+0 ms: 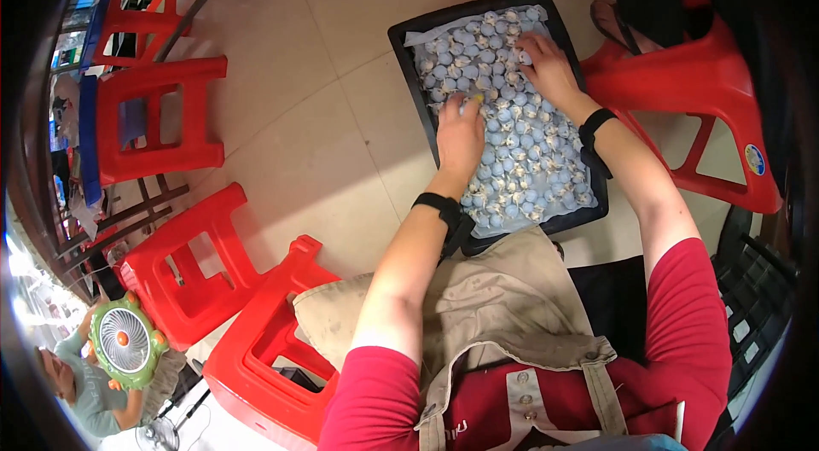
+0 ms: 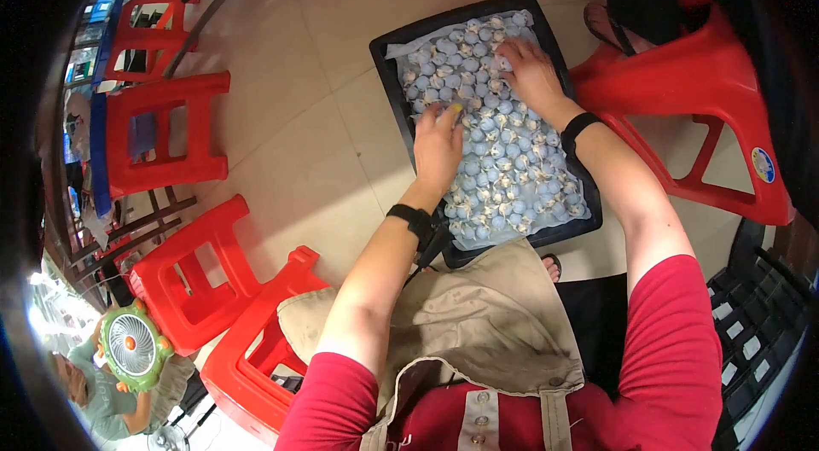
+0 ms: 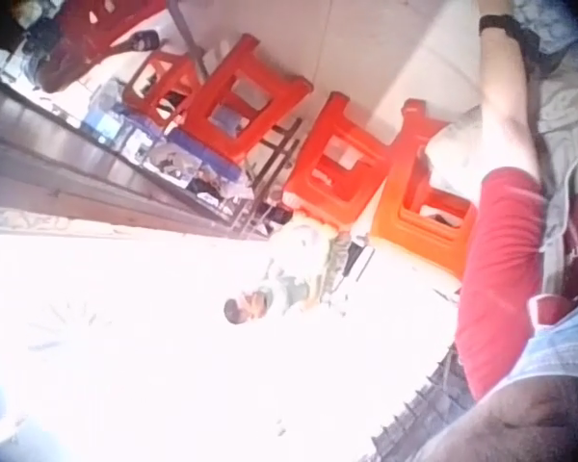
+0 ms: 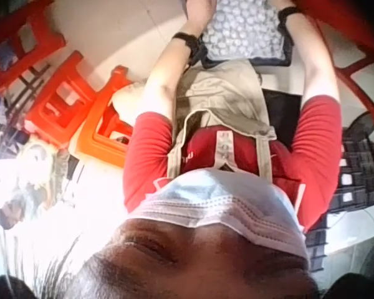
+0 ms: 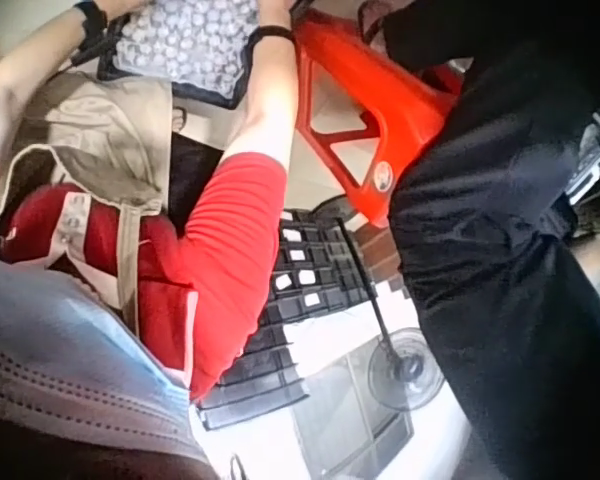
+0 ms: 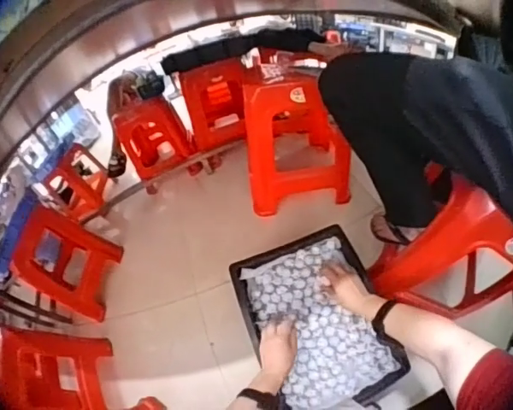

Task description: Assembling and sorting small white and yellow plastic parts at a workshop table.

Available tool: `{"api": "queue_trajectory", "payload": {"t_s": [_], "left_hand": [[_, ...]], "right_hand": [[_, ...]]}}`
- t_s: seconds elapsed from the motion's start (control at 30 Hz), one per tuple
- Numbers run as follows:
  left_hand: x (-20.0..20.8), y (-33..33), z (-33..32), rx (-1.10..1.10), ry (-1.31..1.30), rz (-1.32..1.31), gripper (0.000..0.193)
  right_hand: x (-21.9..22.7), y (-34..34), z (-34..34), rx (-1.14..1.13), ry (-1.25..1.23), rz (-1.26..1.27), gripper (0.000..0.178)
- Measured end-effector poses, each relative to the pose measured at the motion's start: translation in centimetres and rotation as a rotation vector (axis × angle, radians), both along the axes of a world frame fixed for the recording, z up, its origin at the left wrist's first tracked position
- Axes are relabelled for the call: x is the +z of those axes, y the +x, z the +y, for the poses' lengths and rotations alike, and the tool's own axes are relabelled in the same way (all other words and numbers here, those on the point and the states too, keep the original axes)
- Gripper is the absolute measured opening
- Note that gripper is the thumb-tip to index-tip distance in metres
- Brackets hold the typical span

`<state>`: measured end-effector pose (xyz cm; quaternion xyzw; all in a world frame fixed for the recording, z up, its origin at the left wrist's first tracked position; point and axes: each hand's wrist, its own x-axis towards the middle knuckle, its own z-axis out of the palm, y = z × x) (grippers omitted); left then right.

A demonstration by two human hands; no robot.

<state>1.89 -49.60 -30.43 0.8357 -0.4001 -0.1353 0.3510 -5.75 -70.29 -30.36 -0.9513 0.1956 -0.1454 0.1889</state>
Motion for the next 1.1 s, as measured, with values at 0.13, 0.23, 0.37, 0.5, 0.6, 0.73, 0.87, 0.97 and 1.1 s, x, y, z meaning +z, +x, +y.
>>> {"api": "queue_trajectory", "payload": {"t_s": [0.13, 0.23, 0.37, 0.5, 0.6, 0.73, 0.87, 0.97, 1.1], "left_hand": [[0.2, 0.7, 0.7, -0.444, 0.432, -0.435, 0.055], [0.6, 2.2, 1.6, -0.326, 0.415, -0.398, 0.056], [-0.8, 2.3, 1.4, -0.225, 0.335, -0.407, 0.050], [-0.6, 2.4, 1.0, -0.135, 0.327, -0.432, 0.047], [0.1, 0.1, 1.5, -0.256, 0.335, -0.433, 0.046], [-1.2, -6.3, 5.1, -0.751, 0.380, -0.368, 0.055], [-0.1, -8.9, 5.8, -0.796, 0.414, -0.217, 0.057], [-0.2, -8.2, 4.5, -0.662, 0.412, -0.279, 0.052], [-0.1, -8.6, 4.4, -0.769, 0.192, -0.298, 0.038]], "right_hand": [[0.8, -2.1, 5.0, 0.025, -0.137, -0.022, 0.045], [-0.5, -4.9, 8.6, 0.154, 0.077, 0.167, 0.043], [-2.9, -4.6, 10.8, 0.253, 0.265, 0.051, 0.041], [0.0, -4.0, 10.0, 0.111, 0.336, 0.043, 0.032], [0.4, -8.1, 8.6, 0.272, 0.311, 0.034, 0.025], [1.6, -13.4, 8.8, 0.391, 0.302, 0.241, 0.027], [1.5, -15.0, 9.2, 0.470, 0.345, 0.329, 0.033], [2.5, -14.2, 9.3, 0.414, 0.328, 0.251, 0.036], [3.2, -16.2, 8.2, 0.200, 0.351, 0.277, 0.037]]}}
